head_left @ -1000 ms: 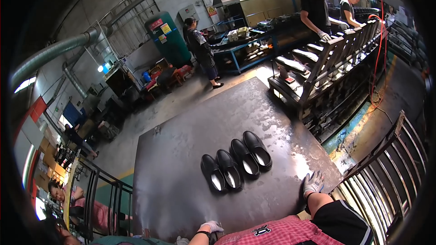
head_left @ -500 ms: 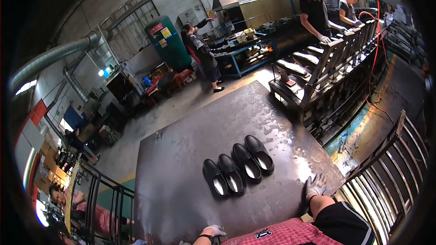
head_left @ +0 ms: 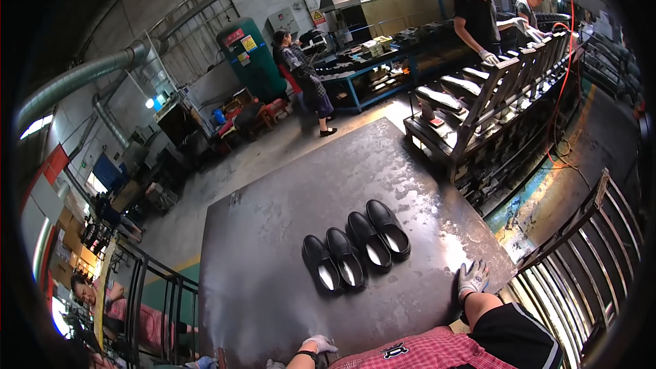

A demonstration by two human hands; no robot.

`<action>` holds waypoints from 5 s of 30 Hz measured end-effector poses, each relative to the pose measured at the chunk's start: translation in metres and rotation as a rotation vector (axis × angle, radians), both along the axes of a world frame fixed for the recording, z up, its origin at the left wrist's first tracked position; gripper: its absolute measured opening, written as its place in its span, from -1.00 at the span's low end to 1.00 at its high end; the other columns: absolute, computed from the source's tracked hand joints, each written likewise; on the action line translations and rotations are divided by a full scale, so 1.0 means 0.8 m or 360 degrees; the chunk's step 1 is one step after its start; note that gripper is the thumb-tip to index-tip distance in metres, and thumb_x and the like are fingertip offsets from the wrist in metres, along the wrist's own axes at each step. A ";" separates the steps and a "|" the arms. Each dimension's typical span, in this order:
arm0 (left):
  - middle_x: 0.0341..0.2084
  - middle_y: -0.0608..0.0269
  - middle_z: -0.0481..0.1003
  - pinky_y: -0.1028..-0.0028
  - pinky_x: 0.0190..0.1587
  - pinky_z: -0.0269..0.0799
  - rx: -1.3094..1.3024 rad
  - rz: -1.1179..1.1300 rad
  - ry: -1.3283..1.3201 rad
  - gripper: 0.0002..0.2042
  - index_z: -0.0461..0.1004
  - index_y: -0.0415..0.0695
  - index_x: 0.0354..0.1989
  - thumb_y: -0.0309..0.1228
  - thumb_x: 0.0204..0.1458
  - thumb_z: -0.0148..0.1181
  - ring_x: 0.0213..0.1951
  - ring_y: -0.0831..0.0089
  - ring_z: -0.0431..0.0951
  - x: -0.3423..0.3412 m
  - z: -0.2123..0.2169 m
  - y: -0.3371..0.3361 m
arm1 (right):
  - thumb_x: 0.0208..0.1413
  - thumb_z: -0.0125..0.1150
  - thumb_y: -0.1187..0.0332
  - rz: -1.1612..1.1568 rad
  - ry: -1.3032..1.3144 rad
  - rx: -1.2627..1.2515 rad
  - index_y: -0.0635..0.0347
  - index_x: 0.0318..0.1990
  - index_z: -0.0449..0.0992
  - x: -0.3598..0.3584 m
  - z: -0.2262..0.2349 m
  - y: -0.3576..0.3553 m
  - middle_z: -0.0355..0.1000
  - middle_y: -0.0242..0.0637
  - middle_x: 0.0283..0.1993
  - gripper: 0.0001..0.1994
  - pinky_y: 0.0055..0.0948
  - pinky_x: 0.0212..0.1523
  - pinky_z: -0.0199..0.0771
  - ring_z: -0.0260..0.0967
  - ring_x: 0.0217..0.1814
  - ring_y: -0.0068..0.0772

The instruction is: The recorder takes shoes from a rack and places them on a metal table for sorting or inspection.

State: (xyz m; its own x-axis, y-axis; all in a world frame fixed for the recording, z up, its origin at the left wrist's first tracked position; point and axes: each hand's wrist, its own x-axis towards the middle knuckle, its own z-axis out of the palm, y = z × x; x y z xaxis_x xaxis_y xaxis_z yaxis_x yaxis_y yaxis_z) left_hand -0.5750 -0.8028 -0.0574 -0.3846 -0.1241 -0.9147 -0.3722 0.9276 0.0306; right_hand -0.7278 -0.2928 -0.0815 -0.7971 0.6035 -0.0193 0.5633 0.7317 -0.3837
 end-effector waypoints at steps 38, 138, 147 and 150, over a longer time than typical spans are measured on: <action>0.09 0.19 0.49 0.31 0.19 0.27 0.0089 -0.0055 -0.0120 -0.42 0.51 -0.01 0.10 0.09 -0.03 0.20 0.14 0.26 0.44 -0.015 -0.008 -0.003 | 0.14 0.05 -0.07 -0.0020 0.0116 0.0081 0.20 0.16 0.39 -0.002 -0.014 0.002 0.18 -0.10 0.36 -0.41 -0.07 0.41 -0.05 0.03 0.41 -0.04; 0.07 0.08 0.49 0.32 0.21 0.28 0.0116 0.0087 0.0148 -0.34 0.50 -0.14 0.09 0.14 -0.06 0.23 0.12 0.18 0.46 0.004 0.024 0.005 | 0.16 0.01 0.00 0.0020 0.0079 0.0140 0.20 0.19 0.36 -0.003 -0.015 0.002 0.19 -0.09 0.35 -0.44 -0.07 0.40 -0.04 0.06 0.39 0.00; 0.05 0.09 0.51 0.29 0.17 0.31 0.0111 0.0149 0.0213 -0.40 0.53 -0.13 0.05 0.07 -0.06 0.28 0.10 0.16 0.48 0.007 0.022 0.005 | 0.18 -0.03 -0.02 0.0018 0.0019 0.0160 0.19 0.23 0.33 -0.004 -0.020 0.002 0.18 -0.07 0.36 -0.42 -0.08 0.41 -0.06 0.08 0.40 0.00; 0.03 0.09 0.53 0.29 0.15 0.32 0.0138 0.0159 0.0211 -0.41 0.54 -0.13 0.04 0.08 -0.06 0.28 0.08 0.15 0.49 0.005 0.025 0.007 | 0.18 -0.03 -0.02 0.0024 -0.0019 0.0134 0.19 0.24 0.33 -0.004 -0.010 0.002 0.17 -0.07 0.37 -0.42 -0.08 0.41 -0.06 0.07 0.41 0.00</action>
